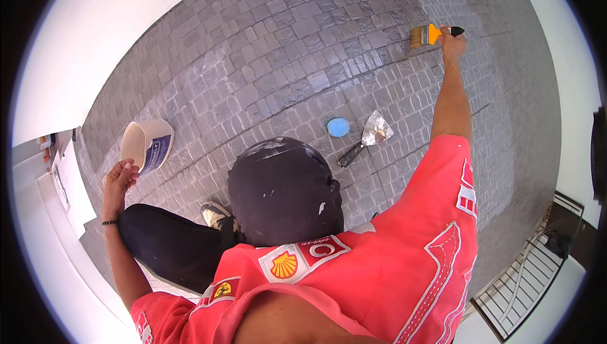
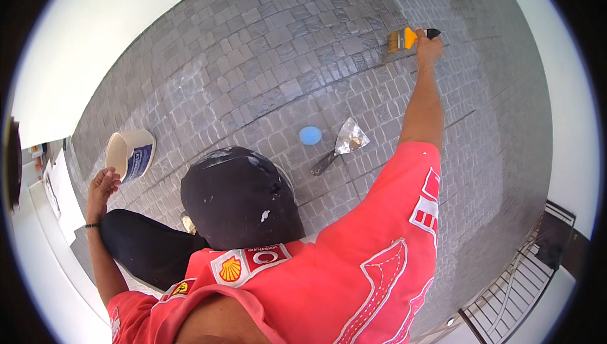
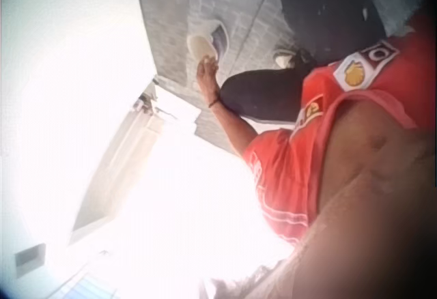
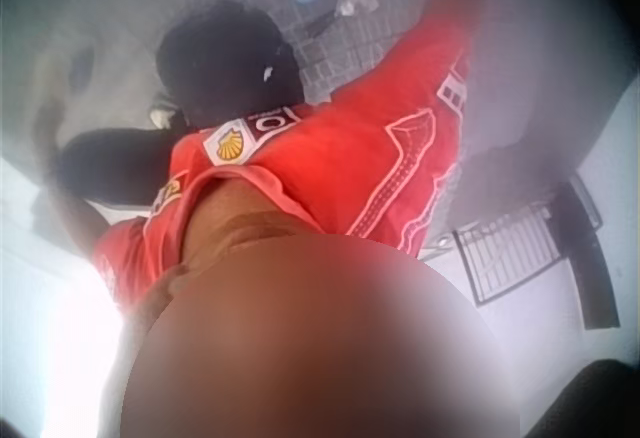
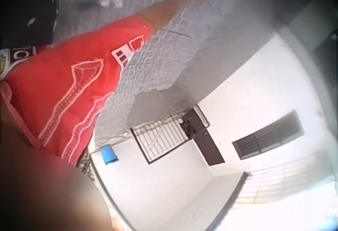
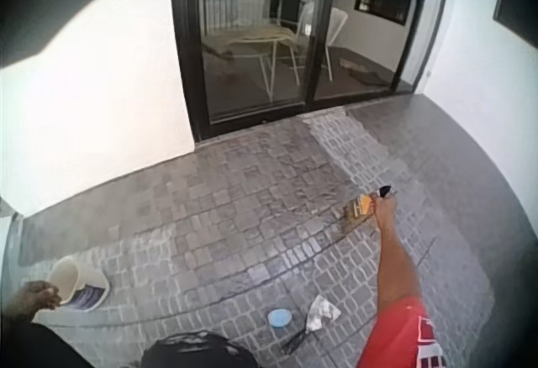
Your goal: The person sits on a tiled floor and applies a white grout-like substance into the gaps between tiles using a yellow brush and a metal trowel. They repeatedly dip the brush into a container and spread the material along the grout lines, occasionally switching to the trowel to smooth or fill the gaps.
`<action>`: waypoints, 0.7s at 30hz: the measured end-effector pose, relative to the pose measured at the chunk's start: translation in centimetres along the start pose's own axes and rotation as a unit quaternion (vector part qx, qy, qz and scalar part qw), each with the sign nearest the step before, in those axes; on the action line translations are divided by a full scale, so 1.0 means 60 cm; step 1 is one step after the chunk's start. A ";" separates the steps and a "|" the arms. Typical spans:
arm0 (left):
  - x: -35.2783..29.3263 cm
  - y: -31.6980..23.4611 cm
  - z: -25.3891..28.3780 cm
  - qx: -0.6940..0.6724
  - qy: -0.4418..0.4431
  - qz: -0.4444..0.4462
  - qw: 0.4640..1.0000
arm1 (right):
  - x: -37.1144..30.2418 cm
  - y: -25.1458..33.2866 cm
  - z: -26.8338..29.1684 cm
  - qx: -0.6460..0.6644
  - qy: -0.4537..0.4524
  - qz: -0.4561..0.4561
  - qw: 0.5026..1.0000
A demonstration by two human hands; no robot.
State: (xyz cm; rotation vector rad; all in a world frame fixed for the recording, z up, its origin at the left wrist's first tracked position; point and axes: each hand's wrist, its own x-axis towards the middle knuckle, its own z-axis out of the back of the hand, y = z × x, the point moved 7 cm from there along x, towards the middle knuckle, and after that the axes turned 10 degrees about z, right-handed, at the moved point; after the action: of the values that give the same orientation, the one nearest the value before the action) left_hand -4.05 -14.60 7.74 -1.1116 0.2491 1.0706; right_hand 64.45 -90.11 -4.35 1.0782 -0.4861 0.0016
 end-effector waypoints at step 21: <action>0.007 0.070 0.033 -0.023 -0.105 -0.042 0.993 | -0.678 0.612 -0.323 0.043 0.590 0.246 0.768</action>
State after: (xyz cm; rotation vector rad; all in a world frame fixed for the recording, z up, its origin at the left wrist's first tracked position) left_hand -7.80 -12.61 5.87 -1.0321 0.0106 1.1123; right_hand 26.77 -46.57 3.78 0.8060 0.4141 1.1240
